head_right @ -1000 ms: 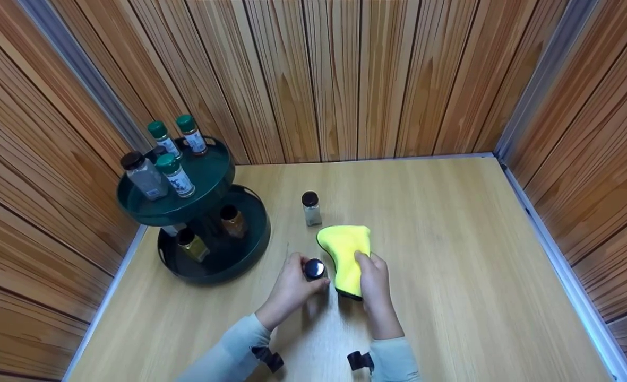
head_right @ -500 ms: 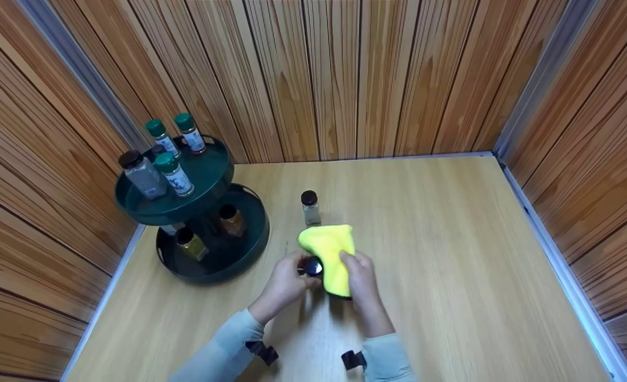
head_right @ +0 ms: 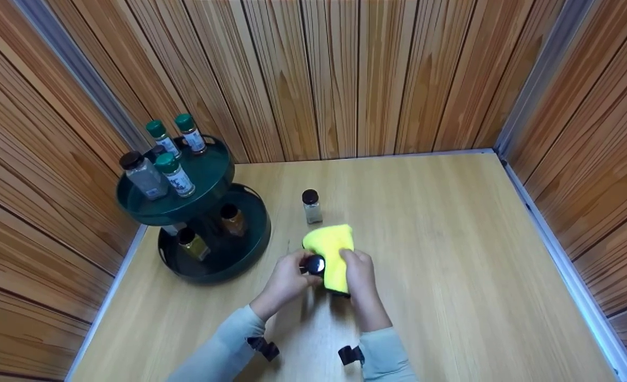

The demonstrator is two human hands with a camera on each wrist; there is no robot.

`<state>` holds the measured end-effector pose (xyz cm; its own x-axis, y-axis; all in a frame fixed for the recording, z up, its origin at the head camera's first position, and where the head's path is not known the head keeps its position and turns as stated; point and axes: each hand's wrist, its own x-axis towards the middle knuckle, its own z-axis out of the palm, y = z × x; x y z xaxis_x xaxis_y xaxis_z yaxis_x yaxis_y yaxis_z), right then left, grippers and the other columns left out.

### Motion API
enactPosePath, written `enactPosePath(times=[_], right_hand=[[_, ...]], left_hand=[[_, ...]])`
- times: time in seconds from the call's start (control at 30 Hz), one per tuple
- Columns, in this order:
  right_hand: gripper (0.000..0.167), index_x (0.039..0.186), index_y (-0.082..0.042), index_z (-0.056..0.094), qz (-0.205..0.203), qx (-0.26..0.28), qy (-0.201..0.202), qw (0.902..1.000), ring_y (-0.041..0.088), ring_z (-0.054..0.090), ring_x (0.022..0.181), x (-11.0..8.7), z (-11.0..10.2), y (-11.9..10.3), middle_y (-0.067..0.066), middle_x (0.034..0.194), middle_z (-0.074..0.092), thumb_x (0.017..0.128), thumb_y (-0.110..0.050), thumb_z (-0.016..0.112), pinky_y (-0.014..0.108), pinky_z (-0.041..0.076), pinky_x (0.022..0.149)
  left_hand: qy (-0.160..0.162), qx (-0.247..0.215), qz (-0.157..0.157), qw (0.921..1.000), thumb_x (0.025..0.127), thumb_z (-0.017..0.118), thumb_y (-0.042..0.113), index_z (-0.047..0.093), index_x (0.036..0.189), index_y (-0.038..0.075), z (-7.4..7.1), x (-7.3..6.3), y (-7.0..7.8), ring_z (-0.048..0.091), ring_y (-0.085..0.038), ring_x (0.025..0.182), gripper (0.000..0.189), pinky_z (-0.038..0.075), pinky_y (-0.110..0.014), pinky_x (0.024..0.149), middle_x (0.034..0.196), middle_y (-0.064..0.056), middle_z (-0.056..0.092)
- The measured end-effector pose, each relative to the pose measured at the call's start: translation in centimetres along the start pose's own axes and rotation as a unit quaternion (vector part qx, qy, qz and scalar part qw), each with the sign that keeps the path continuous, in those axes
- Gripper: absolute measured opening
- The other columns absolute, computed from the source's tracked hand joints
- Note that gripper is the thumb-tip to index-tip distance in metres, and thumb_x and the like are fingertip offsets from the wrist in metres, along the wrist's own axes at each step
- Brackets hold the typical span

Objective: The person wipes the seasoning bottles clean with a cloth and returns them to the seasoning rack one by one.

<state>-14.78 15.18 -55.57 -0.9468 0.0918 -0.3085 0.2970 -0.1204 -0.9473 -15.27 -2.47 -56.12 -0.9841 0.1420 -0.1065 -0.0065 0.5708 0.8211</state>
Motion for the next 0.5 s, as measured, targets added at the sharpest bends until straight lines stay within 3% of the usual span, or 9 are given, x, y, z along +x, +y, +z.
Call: enactPosePath(times=[0.17,0.37,0.5], right_hand=[[0.031,0.103,0.006,0.061,-0.033,0.014,0.0,0.9994,0.021,0.063,0.066,-0.5,0.1,-0.7,0.008,0.076,0.063,0.102,-0.024,0.051,0.032,0.053,0.059],[0.028,0.106,0.002,0.062,0.006,0.003,0.023,0.9997,0.017,0.063,0.071,0.3,0.3,2.3,0.004,0.079,0.064,0.104,-0.024,0.049,0.029,0.053,0.064],[0.031,0.108,0.003,0.063,0.01,-0.003,0.022,0.9997,0.017,0.063,0.073,0.1,0.4,2.5,0.004,0.081,0.065,0.104,-0.024,0.049,0.03,0.053,0.068]], left_hand=[[0.002,-0.003,0.015,0.9999,0.076,0.086,0.0,0.067,0.107,0.013,0.0,0.0,-0.1,0.065,-0.023,0.112,0.038,0.051,-0.04,0.102,0.112,-0.003,0.071],[0.002,0.026,0.014,0.9996,0.077,0.087,0.007,0.068,0.118,0.006,0.1,0.0,0.0,0.065,-0.019,0.108,0.045,0.053,-0.038,0.099,0.116,-0.008,0.07],[-0.004,0.034,0.005,0.9994,0.079,0.086,0.01,0.068,0.123,0.007,0.3,0.0,-0.1,0.064,-0.016,0.108,0.048,0.053,-0.038,0.101,0.118,-0.006,0.07]])
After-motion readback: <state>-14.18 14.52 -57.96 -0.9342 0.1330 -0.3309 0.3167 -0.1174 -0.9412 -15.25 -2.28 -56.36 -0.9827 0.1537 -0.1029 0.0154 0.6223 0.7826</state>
